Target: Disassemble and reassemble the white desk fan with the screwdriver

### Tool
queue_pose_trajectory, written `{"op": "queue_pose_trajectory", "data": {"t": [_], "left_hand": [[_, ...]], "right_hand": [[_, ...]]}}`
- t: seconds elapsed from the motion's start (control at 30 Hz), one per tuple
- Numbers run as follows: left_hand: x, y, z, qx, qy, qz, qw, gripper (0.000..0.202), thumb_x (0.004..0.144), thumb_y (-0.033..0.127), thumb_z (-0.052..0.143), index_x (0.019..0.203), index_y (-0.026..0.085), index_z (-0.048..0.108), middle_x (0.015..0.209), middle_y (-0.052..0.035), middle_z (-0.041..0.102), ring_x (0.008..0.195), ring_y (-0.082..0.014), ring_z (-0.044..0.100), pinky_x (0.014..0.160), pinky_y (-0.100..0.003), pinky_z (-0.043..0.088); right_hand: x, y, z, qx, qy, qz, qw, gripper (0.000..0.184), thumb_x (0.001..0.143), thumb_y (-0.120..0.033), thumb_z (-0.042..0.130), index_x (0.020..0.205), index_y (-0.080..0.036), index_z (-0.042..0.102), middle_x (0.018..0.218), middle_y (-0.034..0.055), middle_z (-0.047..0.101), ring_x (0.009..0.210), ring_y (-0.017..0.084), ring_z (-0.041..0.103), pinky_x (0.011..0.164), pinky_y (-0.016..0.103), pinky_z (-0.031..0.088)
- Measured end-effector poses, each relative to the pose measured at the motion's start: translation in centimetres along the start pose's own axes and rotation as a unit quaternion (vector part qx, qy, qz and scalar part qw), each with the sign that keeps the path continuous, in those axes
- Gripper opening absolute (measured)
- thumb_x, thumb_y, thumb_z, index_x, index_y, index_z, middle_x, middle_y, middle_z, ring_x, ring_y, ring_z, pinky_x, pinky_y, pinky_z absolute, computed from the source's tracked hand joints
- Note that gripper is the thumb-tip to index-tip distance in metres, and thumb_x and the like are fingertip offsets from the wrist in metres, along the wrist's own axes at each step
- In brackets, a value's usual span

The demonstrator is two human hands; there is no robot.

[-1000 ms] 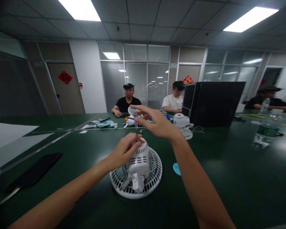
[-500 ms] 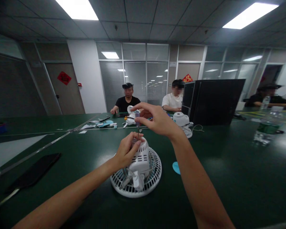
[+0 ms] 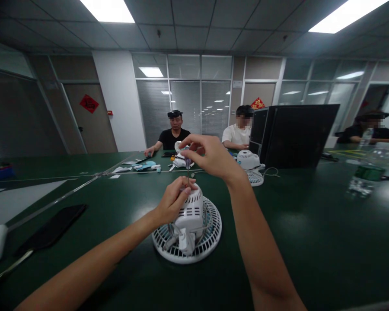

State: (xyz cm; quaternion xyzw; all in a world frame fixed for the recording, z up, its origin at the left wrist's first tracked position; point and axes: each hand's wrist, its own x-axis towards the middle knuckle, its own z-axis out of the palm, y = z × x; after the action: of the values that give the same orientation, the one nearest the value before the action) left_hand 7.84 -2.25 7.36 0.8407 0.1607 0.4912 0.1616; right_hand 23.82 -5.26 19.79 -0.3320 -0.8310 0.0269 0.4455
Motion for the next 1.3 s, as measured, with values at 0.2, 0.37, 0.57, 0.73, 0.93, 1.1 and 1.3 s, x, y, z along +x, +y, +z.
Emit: {"op": "queue_pose_trajectory", "data": {"t": [0.2, 0.37, 0.57, 0.73, 0.93, 1.1, 1.3], "left_hand": [[0.0, 0.0, 0.1, 0.003, 0.007, -0.008, 1.000, 0.021, 0.097, 0.028, 0.036, 0.089, 0.020, 0.054, 0.094, -0.0087, 0.065, 0.105, -0.0238, 0.061, 0.095, -0.040, 0.047], [0.0, 0.0, 0.1, 0.003, 0.013, 0.002, 1.000, 0.022, 0.097, 0.029, 0.036, 0.088, 0.020, 0.054, 0.092, -0.0086, 0.064, 0.102, -0.0236, 0.061, 0.095, -0.040, 0.047], [0.0, -0.2, -0.1, 0.006, 0.002, 0.012, 1.000, 0.034, 0.100, 0.033, 0.030, 0.090, 0.019, 0.059, 0.093, -0.0090, 0.064, 0.102, -0.0235, 0.060, 0.096, -0.039, 0.046], [-0.1, -0.2, -0.1, 0.019, 0.004, 0.003, 1.000, 0.031, 0.099, 0.034, 0.034, 0.092, 0.019, 0.060, 0.093, -0.0086, 0.063, 0.100, -0.0235, 0.060, 0.093, -0.039, 0.047], [-0.5, -0.4, 0.0, 0.021, 0.017, -0.005, 1.000, 0.034, 0.100, 0.036, 0.031, 0.095, 0.019, 0.060, 0.095, -0.0089, 0.063, 0.102, -0.0228, 0.060, 0.093, -0.037, 0.046], [-0.6, -0.4, -0.1, 0.013, 0.023, -0.008, 1.000, 0.034, 0.101, 0.036, 0.030, 0.093, 0.019, 0.059, 0.094, -0.0092, 0.064, 0.101, -0.0231, 0.061, 0.092, -0.038, 0.047], [-0.4, -0.1, -0.1, 0.011, 0.021, -0.003, 1.000, 0.028, 0.099, 0.033, 0.035, 0.092, 0.019, 0.058, 0.092, -0.0089, 0.063, 0.100, -0.0238, 0.061, 0.092, -0.038, 0.047]], "right_hand": [[-0.1, -0.1, 0.0, -0.005, -0.010, -0.003, 1.000, 0.025, 0.090, -0.030, 0.055, 0.099, -0.016, 0.074, 0.088, 0.0064, 0.073, 0.083, 0.017, 0.066, 0.071, 0.030, 0.052], [-0.3, -0.3, -0.3, 0.025, -0.031, -0.015, 0.999, 0.023, 0.086, -0.027, 0.060, 0.102, -0.016, 0.072, 0.091, 0.0066, 0.073, 0.084, 0.017, 0.067, 0.071, 0.029, 0.052], [-0.3, -0.5, -0.4, 0.005, -0.011, -0.016, 1.000, 0.020, 0.082, -0.037, 0.067, 0.083, -0.017, 0.070, 0.081, 0.0039, 0.070, 0.074, 0.015, 0.063, 0.066, 0.028, 0.049], [-0.5, -0.7, -0.6, 0.010, -0.013, -0.009, 1.000, 0.028, 0.080, -0.044, 0.069, 0.077, -0.017, 0.066, 0.076, 0.0034, 0.067, 0.072, 0.016, 0.062, 0.064, 0.028, 0.049], [-0.5, -0.3, -0.5, 0.035, -0.004, 0.000, 0.999, 0.038, 0.076, -0.052, 0.072, 0.068, -0.017, 0.058, 0.071, 0.0016, 0.061, 0.067, 0.014, 0.058, 0.060, 0.027, 0.048], [-0.1, 0.8, -0.1, 0.044, 0.008, 0.015, 0.999, 0.037, 0.075, -0.052, 0.072, 0.072, -0.017, 0.059, 0.071, 0.0019, 0.062, 0.066, 0.014, 0.059, 0.057, 0.027, 0.048], [0.0, 1.4, 0.0, 0.079, -0.006, 0.035, 0.996, 0.034, 0.075, -0.047, 0.073, 0.083, -0.015, 0.064, 0.072, 0.0025, 0.064, 0.063, 0.014, 0.062, 0.057, 0.027, 0.050]]}}
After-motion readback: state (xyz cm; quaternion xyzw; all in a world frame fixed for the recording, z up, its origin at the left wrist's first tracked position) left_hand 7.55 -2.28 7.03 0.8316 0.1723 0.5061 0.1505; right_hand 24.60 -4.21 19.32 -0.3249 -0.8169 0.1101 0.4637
